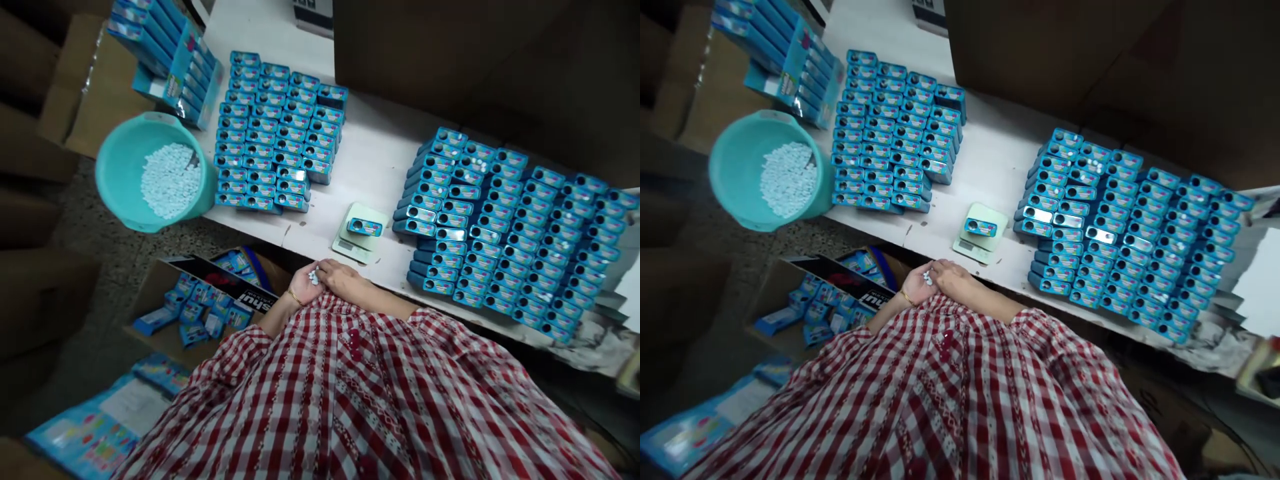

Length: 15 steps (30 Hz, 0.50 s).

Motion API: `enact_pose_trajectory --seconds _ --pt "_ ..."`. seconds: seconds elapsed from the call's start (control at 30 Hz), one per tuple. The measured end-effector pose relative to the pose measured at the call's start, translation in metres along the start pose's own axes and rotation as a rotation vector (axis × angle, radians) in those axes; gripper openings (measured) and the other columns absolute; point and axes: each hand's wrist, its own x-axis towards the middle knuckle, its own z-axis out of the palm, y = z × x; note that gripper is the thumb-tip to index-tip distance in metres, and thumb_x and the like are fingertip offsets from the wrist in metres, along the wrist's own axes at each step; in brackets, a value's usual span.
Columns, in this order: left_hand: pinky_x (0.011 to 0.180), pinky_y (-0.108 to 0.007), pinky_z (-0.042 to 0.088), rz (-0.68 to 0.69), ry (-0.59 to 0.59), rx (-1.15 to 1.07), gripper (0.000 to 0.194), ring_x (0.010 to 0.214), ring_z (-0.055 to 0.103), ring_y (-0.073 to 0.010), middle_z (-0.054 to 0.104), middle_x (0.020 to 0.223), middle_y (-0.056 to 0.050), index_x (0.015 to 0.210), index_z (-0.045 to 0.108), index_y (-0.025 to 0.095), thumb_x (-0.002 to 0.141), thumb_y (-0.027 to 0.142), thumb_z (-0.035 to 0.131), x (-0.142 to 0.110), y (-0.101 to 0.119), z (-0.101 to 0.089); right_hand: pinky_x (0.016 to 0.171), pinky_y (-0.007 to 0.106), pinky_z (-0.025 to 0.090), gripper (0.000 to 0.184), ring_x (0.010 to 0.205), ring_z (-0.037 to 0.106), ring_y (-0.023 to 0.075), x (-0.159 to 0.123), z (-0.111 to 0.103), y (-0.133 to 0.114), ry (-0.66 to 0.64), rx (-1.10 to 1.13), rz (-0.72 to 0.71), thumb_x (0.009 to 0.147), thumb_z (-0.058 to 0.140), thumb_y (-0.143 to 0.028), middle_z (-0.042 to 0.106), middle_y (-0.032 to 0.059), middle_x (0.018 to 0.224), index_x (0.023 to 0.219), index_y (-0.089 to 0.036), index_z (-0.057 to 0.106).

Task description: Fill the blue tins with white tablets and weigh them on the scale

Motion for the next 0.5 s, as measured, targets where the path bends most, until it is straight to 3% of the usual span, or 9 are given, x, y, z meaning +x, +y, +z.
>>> enact_pose_trajectory --seconds 0.17,0.27,0.5 --pt "0.057 -0.022 0.048 0.016 0.019 -0.031 0.030 0.055 0.058 -0.0104 0.060 0.062 -0.004 0.075 0.061 0.009 0.088 0.016 0.035 -0.004 -0.027 -0.003 0.071 0.026 0.044 0.017 0.093 0.049 0.0164 -0.023 -0.003 0.005 -0.101 -0.018 -0.064 0.087 0.040 -0.011 0.054 0.0073 0.100 0.094 -0.014 0.055" --pt "0.051 -0.019 0.046 0.022 0.028 -0.040 0.031 0.048 0.055 -0.0082 0.057 0.056 -0.003 0.067 0.058 0.009 0.087 0.013 0.035 -0.005 -0.034 0.002 0.072 0.025 0.045 0.018 0.096 0.049 0.0163 -0.032 -0.005 0.006 -0.095 -0.015 -0.062 0.087 0.040 -0.012 0.054 0.0079 0.101 0.097 -0.014 0.054" --pt "0.043 -0.018 0.042 -0.048 -0.004 0.101 0.026 0.043 0.052 -0.0078 0.057 0.052 -0.002 0.066 0.058 0.009 0.085 0.014 0.040 0.002 -0.021 0.010 0.081 0.028 0.047 0.021 0.098 0.052 0.0164 -0.029 -0.003 0.008 0.041 0.146 -0.078 0.089 0.039 -0.016 0.059 0.0081 0.099 0.096 -0.014 0.059"
